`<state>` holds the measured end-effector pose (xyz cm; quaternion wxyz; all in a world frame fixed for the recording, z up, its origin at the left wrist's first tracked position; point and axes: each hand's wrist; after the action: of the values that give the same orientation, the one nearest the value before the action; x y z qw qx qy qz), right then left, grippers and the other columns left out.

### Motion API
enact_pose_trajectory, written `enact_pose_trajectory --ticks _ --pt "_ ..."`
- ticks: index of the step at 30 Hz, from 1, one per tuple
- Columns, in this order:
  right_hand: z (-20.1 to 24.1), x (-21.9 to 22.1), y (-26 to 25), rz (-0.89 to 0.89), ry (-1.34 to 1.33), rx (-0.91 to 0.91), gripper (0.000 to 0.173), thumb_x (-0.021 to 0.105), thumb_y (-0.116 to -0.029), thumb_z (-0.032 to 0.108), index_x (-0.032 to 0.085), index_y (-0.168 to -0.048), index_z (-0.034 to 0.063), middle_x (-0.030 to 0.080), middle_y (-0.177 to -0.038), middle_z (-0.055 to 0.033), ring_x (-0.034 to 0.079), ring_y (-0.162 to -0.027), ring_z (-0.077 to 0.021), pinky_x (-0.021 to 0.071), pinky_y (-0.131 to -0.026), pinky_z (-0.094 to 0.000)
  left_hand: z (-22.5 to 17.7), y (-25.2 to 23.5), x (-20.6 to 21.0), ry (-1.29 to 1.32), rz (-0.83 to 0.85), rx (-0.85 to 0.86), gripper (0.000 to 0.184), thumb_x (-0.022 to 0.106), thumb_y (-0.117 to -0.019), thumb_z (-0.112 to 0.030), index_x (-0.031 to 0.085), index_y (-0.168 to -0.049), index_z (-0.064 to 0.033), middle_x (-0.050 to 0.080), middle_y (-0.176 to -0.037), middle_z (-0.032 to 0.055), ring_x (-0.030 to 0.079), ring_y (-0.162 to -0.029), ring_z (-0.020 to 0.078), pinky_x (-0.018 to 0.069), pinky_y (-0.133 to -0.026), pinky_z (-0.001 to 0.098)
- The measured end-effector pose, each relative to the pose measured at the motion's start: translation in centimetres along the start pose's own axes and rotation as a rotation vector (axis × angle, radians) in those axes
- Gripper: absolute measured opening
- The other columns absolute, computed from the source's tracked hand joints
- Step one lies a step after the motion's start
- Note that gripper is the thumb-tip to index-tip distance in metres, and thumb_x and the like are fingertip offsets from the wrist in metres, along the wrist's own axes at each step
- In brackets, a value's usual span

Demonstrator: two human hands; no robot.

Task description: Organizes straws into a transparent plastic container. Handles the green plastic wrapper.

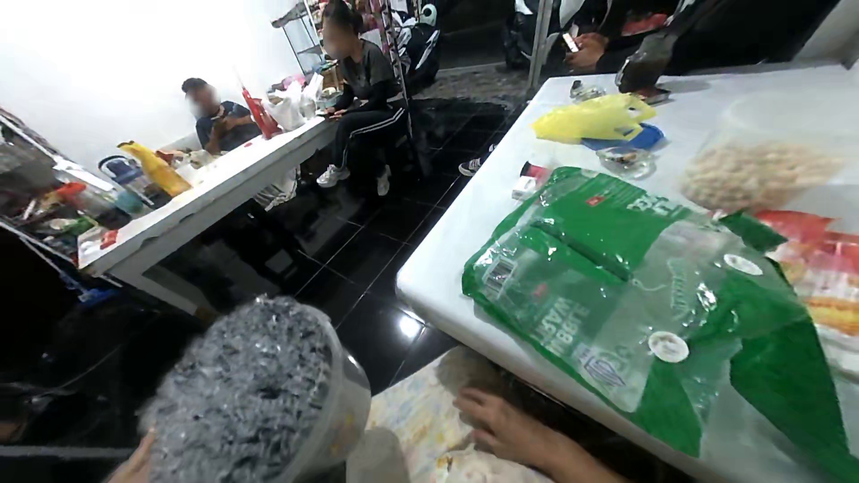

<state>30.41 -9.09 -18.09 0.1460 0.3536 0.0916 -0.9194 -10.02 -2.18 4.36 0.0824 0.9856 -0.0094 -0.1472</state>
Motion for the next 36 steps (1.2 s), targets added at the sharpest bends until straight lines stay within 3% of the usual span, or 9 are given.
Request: enact_pose_trajectory --ticks 3,4,8,12,16,20,24,27,36 --pt "-1.6 0.4 0.5 0.086 -0.068 0.096 0.04 0.065 -0.0992 0.022 0.067 -0.131 -0.0015 0.055 -0.145 -0.0264 0.044 -0.142 -0.0435 0.0294 -0.119 -0.0591 -3.5 -2.6 0.6 0.101 0.078 0.095 0.029 0.043 -0.1052 -0.018 0.048 -0.133 -0.014 0.07 -0.107 -0.0063 0.069 -0.095 0.0057 0.06 -0.081 0.0277" --pt "-1.8 0.3 0.5 0.094 -0.073 0.106 0.04 0.064 -0.0997 0.024 0.067 -0.131 -0.0002 0.055 -0.146 -0.0247 0.043 -0.143 -0.042 0.0283 -0.12 -0.0584 -5.2 -3.4 1.3 0.064 0.083 0.076 0.027 0.034 -0.1091 -0.02 0.044 -0.134 -0.0157 0.067 -0.106 -0.0085 0.067 -0.092 0.0014 0.059 -0.079 0.0239" --pt "-1.6 0.0 0.6 0.115 -0.35 0.194 0.045 0.063 -0.1003 0.013 0.057 -0.139 -0.0086 0.047 -0.15 -0.0307 0.046 -0.14 -0.0414 0.0367 -0.117 -0.048 -10.6 -6.4 5.6 0.015 0.034 0.105 0.022 0.04 -0.1064 -0.014 0.052 -0.125 -0.0175 0.068 -0.094 -0.0079 0.067 -0.079 0.0007 0.059 -0.066 0.0209" --pt "-3.1 0.0 0.8 0.035 -0.068 0.08 0.04 0.066 -0.0986 0.032 0.071 -0.13 0.0082 0.058 -0.146 -0.0159 0.044 -0.144 -0.0343 0.0294 -0.121 -0.0513 -14.2 -10.1 10.2 0.039 0.194 0.107 0.019 0.043 -0.1074 -0.016 0.054 -0.123 -0.0184 0.07 -0.088 -0.0018 0.07 -0.072 0.0089 0.0615 -0.059 0.0275" --pt "-2.5 -1.0 0.9 0.056 -0.128 0.093 0.036 0.067 -0.0989 0.024 0.07 -0.129 0.0038 0.057 -0.145 -0.0197 0.044 -0.143 -0.0381 0.0302 -0.12 -0.0536 -17.0 -11.0 14.8 0.078 0.324 0.104 0.022 0.035 -0.1106 -0.016 0.054 -0.12 -0.0157 0.072 -0.086 0.0026 0.072 -0.069 0.0152 0.0621 -0.054 0.0326" --pt "-3.1 -0.2 0.9 -0.041 -0.209 0.011 0.032 0.069 -0.0961 0.015 0.072 -0.122 -0.0036 0.061 -0.137 -0.0261 0.051 -0.136 -0.043 0.0344 -0.117 -0.0534 -18.4 -12.3 17.4 0.058 0.456 0.101 0.025 0.031 -0.111 -0.016 0.056 -0.113 -0.0146 0.073 -0.085 0.0041 0.073 -0.069 0.0178 0.0628 -0.054 0.0351" --pt "-3.4 -0.2 1.1 -0.059 -0.23 -0.029 0.032 0.067 -0.0977 0.014 0.071 -0.123 -0.0043 0.06 -0.138 -0.0261 0.051 -0.136 -0.0405 0.0358 -0.118 -0.0477 -19.1 -12.4 20.0 0.031 0.492 0.078 0.027 0.03 -0.1121 -0.022 0.055 -0.117 -0.0128 0.071 -0.089 0.0068 0.073 -0.074 0.0225 0.0634 -0.059 0.0412" --pt "-3.2 0.2 1.0 -0.164 -0.226 -0.082 0.029 0.071 -0.0917 0.01 0.074 -0.115 -0.0059 0.066 -0.13 -0.0273 0.06 -0.127 -0.0409 0.0423 -0.113 -0.0469 -19.3 -12.6 21.5 0.054 0.567 0.073 0.029 0.029 -0.112 -0.021 0.055 -0.118 -0.0117 0.071 -0.089 0.0078 0.073 -0.074 0.0238 0.0633 -0.059 0.0427" --pt "-2.4 -1.5 1.1 -0.006 -0.235 0.012 0.032 0.064 -0.099 0.011 0.069 -0.124 -0.0075 0.061 -0.136 -0.0289 0.052 -0.134 -0.0432 0.035 -0.117 -0.0519 -19.7 -13.2 25.6 0.004 0.602 0.08 0.026 0.033 -0.1118 -0.025 0.051 -0.125 -0.0125 0.068 -0.087 0.01 0.07 -0.068 0.0242 0.0614 -0.056 0.0415"
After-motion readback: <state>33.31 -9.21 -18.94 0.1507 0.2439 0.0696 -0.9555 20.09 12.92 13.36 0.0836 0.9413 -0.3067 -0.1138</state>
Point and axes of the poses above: each hand's wrist, its own y-axis away from the middle knuckle, its own x-axis out of the palm, z = x × y
